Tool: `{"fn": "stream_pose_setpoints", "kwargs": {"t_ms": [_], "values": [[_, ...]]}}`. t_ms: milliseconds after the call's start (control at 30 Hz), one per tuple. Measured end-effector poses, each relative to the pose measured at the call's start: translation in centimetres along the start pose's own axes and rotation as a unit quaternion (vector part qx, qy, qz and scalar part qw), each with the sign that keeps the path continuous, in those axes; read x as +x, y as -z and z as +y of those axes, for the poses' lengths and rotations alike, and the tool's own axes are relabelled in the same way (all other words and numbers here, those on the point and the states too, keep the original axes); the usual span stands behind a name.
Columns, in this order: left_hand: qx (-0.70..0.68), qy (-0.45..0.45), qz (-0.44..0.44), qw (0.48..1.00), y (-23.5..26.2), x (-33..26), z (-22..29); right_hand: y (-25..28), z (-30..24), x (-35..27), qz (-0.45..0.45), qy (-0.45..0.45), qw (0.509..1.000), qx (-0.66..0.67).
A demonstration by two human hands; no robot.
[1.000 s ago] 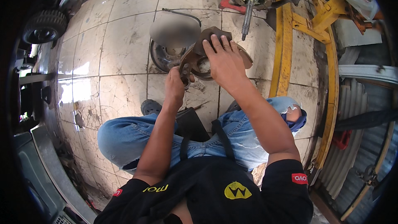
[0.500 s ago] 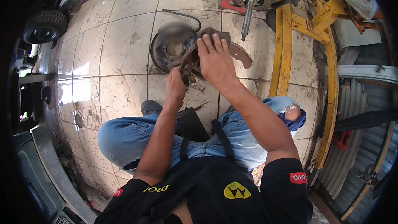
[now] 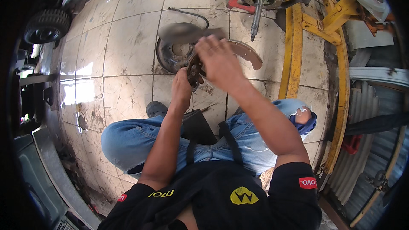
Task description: The person sits on the floor and assembles a brake shoe with a return spring. They repeatedly position the spring onto the brake shoe, adjust its placement, and test the fit by hand. The brake drum and other parts remain on the floor nearby.
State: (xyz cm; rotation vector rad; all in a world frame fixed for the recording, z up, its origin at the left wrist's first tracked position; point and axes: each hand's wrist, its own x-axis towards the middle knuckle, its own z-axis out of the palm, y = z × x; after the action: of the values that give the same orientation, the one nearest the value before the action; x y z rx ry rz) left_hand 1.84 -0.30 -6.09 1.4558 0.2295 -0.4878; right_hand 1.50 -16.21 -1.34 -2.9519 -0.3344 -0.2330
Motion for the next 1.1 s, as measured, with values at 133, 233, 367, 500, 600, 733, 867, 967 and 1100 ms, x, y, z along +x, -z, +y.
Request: {"fn": "stream_pose_setpoints", "kwargs": {"t_ms": [133,233,367,500,600,733,867,967,1100], "values": [[-0.031,0.032,-0.07,0.997,0.6,-0.4,1.2,2.2,3.9,0.3,0.096,-0.128,0.986,0.045],[-0.069,0.035,-0.073,0.994,0.9,-0.1,0.3,5.5,4.2,0.8,0.051,-0.262,0.959,0.097],[-0.082,0.002,-0.064,0.995,0.0,-1.0,1.0,4.8,5.9,0.1,-0.078,-0.329,0.938,0.075],[-0.11,-0.035,-0.092,0.989,0.5,-1.1,1.5,6.5,5.1,0.1,-0.068,-0.349,0.931,0.079],[-0.078,-0.038,-0.097,0.991,0.8,-1.0,2.8,7.8,6.0,-0.3,-0.012,-0.321,0.94,0.115],[-0.017,-0.043,-0.122,0.991,2.2,-1.3,6.7,8.5,6.0,-0.9,0.002,-0.263,0.939,0.222],[0.025,-0.043,-0.157,0.986,2.5,-2.0,11.1,7.1,5.3,-1.1,-0.041,-0.182,0.87,0.456],[0.058,-0.037,-0.145,0.987,2.7,-2.4,13.9,7.8,5.3,-1.0,-0.086,-0.242,0.809,0.528],[0.057,0.011,-0.123,0.991,3.6,-1.6,16.4,7.3,3.7,-0.9,-0.033,-0.17,0.786,0.593]]}}
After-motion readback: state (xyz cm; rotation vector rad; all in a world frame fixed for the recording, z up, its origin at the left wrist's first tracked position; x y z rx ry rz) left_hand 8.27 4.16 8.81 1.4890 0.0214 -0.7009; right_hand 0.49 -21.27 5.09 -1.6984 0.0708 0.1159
